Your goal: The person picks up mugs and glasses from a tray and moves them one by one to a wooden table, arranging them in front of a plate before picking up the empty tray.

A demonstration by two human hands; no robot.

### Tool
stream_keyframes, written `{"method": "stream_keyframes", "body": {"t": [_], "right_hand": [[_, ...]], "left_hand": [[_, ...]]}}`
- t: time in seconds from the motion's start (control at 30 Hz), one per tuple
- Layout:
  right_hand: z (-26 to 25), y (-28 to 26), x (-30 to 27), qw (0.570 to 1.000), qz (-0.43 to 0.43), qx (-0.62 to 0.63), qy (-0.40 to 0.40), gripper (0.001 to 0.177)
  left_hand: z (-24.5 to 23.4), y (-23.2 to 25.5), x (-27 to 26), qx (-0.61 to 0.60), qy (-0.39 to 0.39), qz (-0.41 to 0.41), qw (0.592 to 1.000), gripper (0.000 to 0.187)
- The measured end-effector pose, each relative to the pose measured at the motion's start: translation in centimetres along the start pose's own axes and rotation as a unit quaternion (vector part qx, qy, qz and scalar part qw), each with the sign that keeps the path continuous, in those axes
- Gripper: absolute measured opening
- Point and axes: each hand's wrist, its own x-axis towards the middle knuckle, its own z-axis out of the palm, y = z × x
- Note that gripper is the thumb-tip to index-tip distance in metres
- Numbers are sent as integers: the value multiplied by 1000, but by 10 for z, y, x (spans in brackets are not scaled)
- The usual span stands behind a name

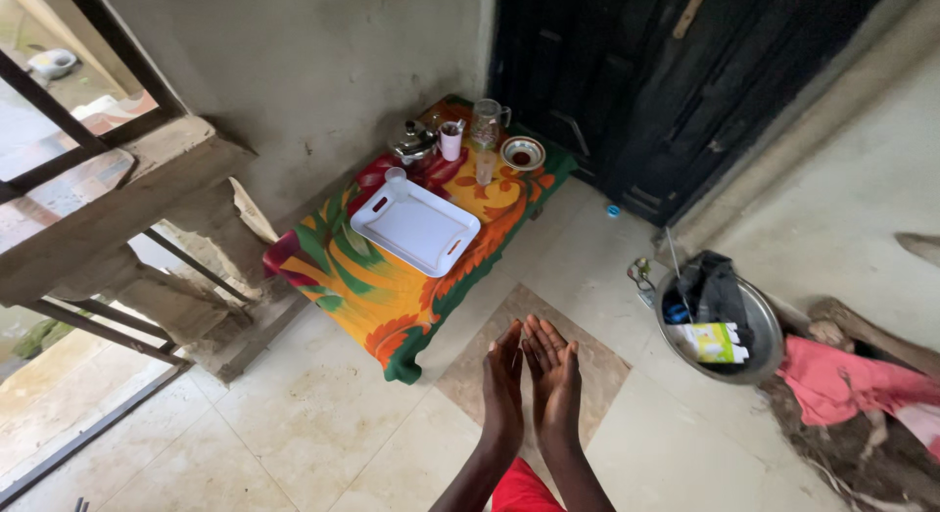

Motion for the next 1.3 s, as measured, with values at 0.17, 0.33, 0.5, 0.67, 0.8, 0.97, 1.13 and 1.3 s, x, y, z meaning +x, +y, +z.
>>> {"method": "stream_keyframes", "body": {"t": [0.17,0.33,0.5,0.67,0.8,0.97,1.13,1.3], "right_hand": [[-1,-15,60,999,31,39,-18,79],[-7,-42,131,998,40,43,-26,79],[-12,-49,187,995,65,61,-37,80],[-13,-40,214,990,82,92,-68,81],[-10,-32,233,985,114,115,-52,80],[1,-8,261,987,125,95,-37,81],[22,13,292,982,148,108,-51,82],[67,25,344,973,183,125,-64,81]], "left_hand": [[-3,-25,66,-40,19,46,998,64],[18,-20,129,-56,40,77,995,59],[44,-9,173,-76,30,116,990,58],[44,-6,189,-84,39,136,986,58],[38,-3,214,-137,84,134,978,56],[19,6,232,-124,101,129,979,59],[-5,20,271,-149,87,117,978,61],[-23,55,331,-216,46,118,968,64]]}}
